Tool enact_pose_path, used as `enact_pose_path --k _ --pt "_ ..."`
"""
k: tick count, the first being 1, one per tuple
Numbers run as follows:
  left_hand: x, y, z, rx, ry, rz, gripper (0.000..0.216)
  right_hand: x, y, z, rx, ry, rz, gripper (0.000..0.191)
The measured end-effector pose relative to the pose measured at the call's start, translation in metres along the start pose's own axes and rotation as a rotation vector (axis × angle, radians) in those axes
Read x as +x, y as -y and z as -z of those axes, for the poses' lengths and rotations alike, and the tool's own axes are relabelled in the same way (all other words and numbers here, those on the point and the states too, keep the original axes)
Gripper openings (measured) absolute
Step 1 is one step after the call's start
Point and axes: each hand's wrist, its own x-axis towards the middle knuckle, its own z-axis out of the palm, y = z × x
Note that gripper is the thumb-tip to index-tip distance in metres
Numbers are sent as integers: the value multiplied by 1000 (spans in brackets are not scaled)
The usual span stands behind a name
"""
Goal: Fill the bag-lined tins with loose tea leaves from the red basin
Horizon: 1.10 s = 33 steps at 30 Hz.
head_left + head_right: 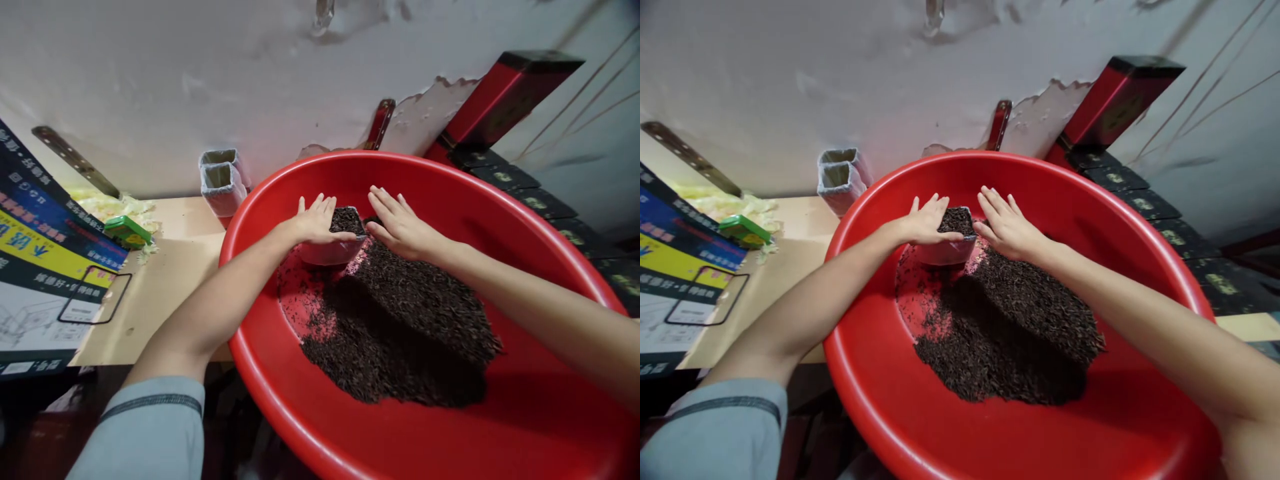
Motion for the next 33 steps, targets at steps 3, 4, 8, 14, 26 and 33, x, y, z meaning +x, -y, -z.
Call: enact_pose_path --k 3,4,8,14,26,33 --pt "7 -9 -11 73 -99 22 97 -14 4 -3 -2 -1 49 79" --pt "8 -10 -12 89 -106 33 94 -16 6 -6 -2 5 87 80" --pt "3 -9 -3 92 -22 83 98 -14 14 -18 25 24 234 90" --pt "-9 3 4 12 -55 -87 129 -15 27 -12 -3 -251 264 98" --pt "-4 -15 -5 218 84 -111 106 -14 10 -15 -22 -342 434 38" --pt "-6 -13 -5 147 85 -85 122 -15 17 -1 -61 -284 418 37"
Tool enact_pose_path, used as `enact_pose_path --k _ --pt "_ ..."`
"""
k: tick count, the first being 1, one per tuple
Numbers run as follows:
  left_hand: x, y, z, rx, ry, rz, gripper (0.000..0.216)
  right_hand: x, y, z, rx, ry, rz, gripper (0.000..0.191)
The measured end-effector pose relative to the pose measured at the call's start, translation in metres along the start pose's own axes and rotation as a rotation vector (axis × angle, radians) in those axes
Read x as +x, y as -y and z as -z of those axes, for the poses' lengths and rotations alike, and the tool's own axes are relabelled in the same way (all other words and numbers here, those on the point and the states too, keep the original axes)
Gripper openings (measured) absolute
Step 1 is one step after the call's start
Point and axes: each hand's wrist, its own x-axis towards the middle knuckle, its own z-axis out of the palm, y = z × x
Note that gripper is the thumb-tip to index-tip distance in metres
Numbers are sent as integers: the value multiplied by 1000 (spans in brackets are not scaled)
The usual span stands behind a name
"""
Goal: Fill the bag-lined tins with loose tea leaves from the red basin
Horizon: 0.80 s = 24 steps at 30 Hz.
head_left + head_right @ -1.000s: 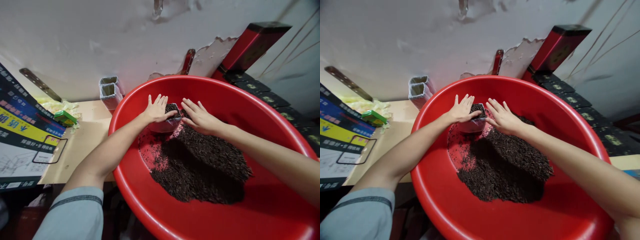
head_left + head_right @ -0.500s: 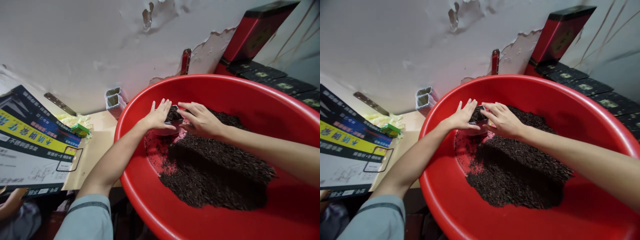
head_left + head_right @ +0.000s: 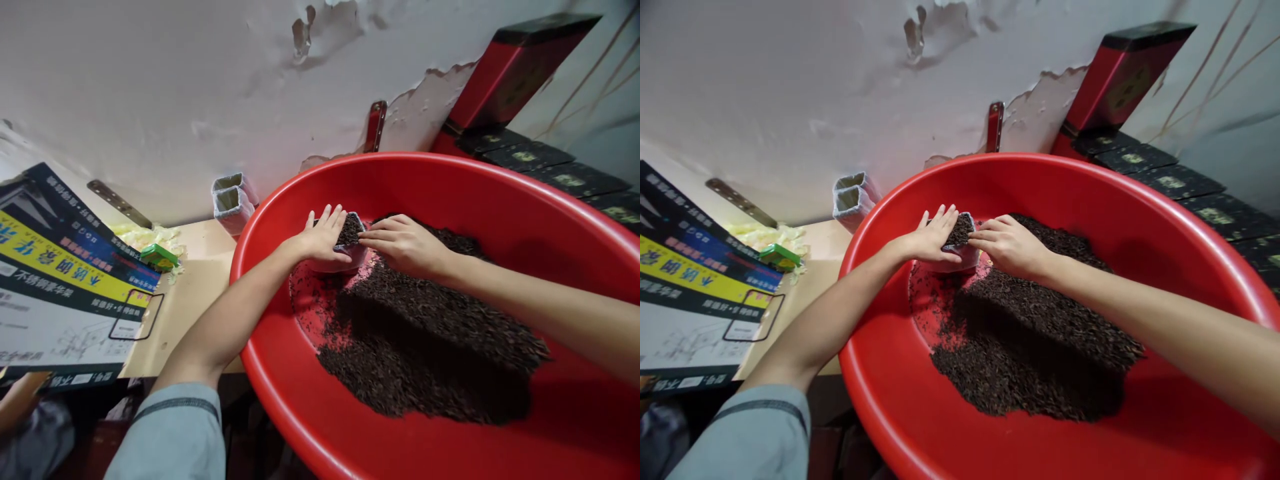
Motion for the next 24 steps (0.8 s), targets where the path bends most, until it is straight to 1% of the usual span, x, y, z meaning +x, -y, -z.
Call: enact_pose_path --k 3,6,8,10,13,16,19,24 --pt "-2 -3 2 -54 -96 22 111 0 3 3 -65 -45 -30 37" --pt "1 -7 0 -44 -193 6 90 0 2 2 -55 -47 -28 38" --pt "5 -9 -4 -19 -196 -13 74 0 2 1 -28 -43 -18 38" --pt "10 -10 -9 8 -181 -17 67 0 3 1 -3 -69 -14 36" --pt "13 -10 -13 40 -185 -27 67 3 6 3 5 -116 -40 34" --pt "13 -10 -13 51 -165 -50 72 4 9 5 4 -123 -80 36" --pt "12 -11 -13 70 -161 -51 78 3 9 1 9 -92 -74 44" --pt "11 -14 -12 115 -144 -31 74 -1 5 -6 14 -17 -16 53"
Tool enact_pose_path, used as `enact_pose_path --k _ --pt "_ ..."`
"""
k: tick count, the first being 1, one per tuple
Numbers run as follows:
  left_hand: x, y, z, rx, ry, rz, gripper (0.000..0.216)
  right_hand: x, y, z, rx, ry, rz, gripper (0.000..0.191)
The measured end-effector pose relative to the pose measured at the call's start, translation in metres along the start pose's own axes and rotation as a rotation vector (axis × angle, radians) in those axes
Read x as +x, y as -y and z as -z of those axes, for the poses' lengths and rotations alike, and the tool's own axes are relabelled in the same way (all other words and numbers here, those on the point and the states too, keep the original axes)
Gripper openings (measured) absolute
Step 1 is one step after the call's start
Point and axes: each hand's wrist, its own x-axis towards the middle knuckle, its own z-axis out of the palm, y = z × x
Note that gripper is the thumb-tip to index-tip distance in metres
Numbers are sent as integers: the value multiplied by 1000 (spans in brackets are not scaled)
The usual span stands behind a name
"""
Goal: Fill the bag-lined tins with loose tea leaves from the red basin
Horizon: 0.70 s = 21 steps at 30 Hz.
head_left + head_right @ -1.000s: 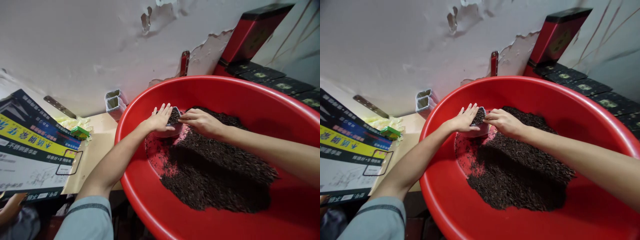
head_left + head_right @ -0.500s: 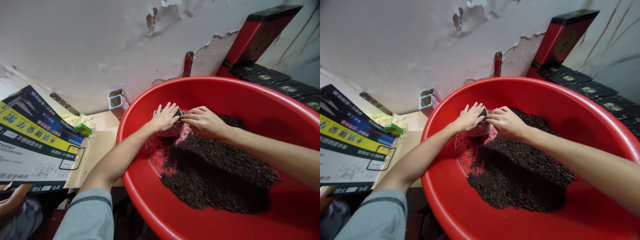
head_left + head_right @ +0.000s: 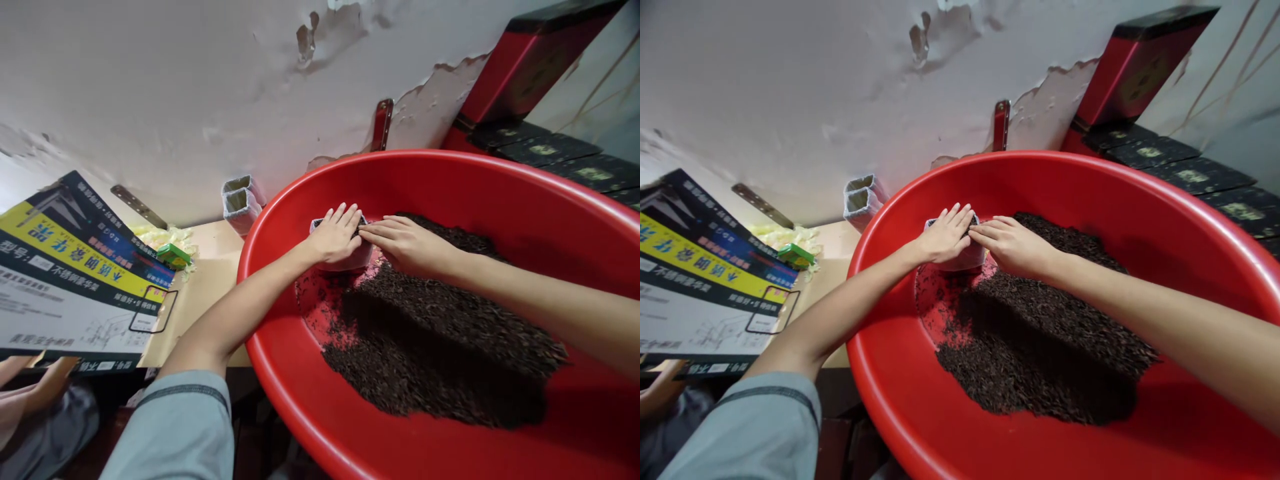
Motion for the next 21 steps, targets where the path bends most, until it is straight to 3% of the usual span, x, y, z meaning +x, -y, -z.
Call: enact_pose_path --k 7,11,14,16,17,19,21 --pt "1 -4 2 -38 14 29 73 5 3 10 52 -8 5 42" --pt "6 13 10 -312 44 44 70 7 5 12 102 -56 -46 35" --pt "7 40 16 -665 -161 121 70 5 0 -1 286 -197 -353 38" --pt "4 59 14 -835 -281 285 73 2 -6 -18 591 -242 -643 47" --pt "2 67 11 -878 -278 383 75 0 -8 -28 766 -231 -765 51" --pt "-3 77 0 -901 -113 509 84 -2 -11 -46 1068 -140 -935 60" --pt "-7 81 -12 -930 161 510 97 -1 -9 -59 1222 -21 -1054 72"
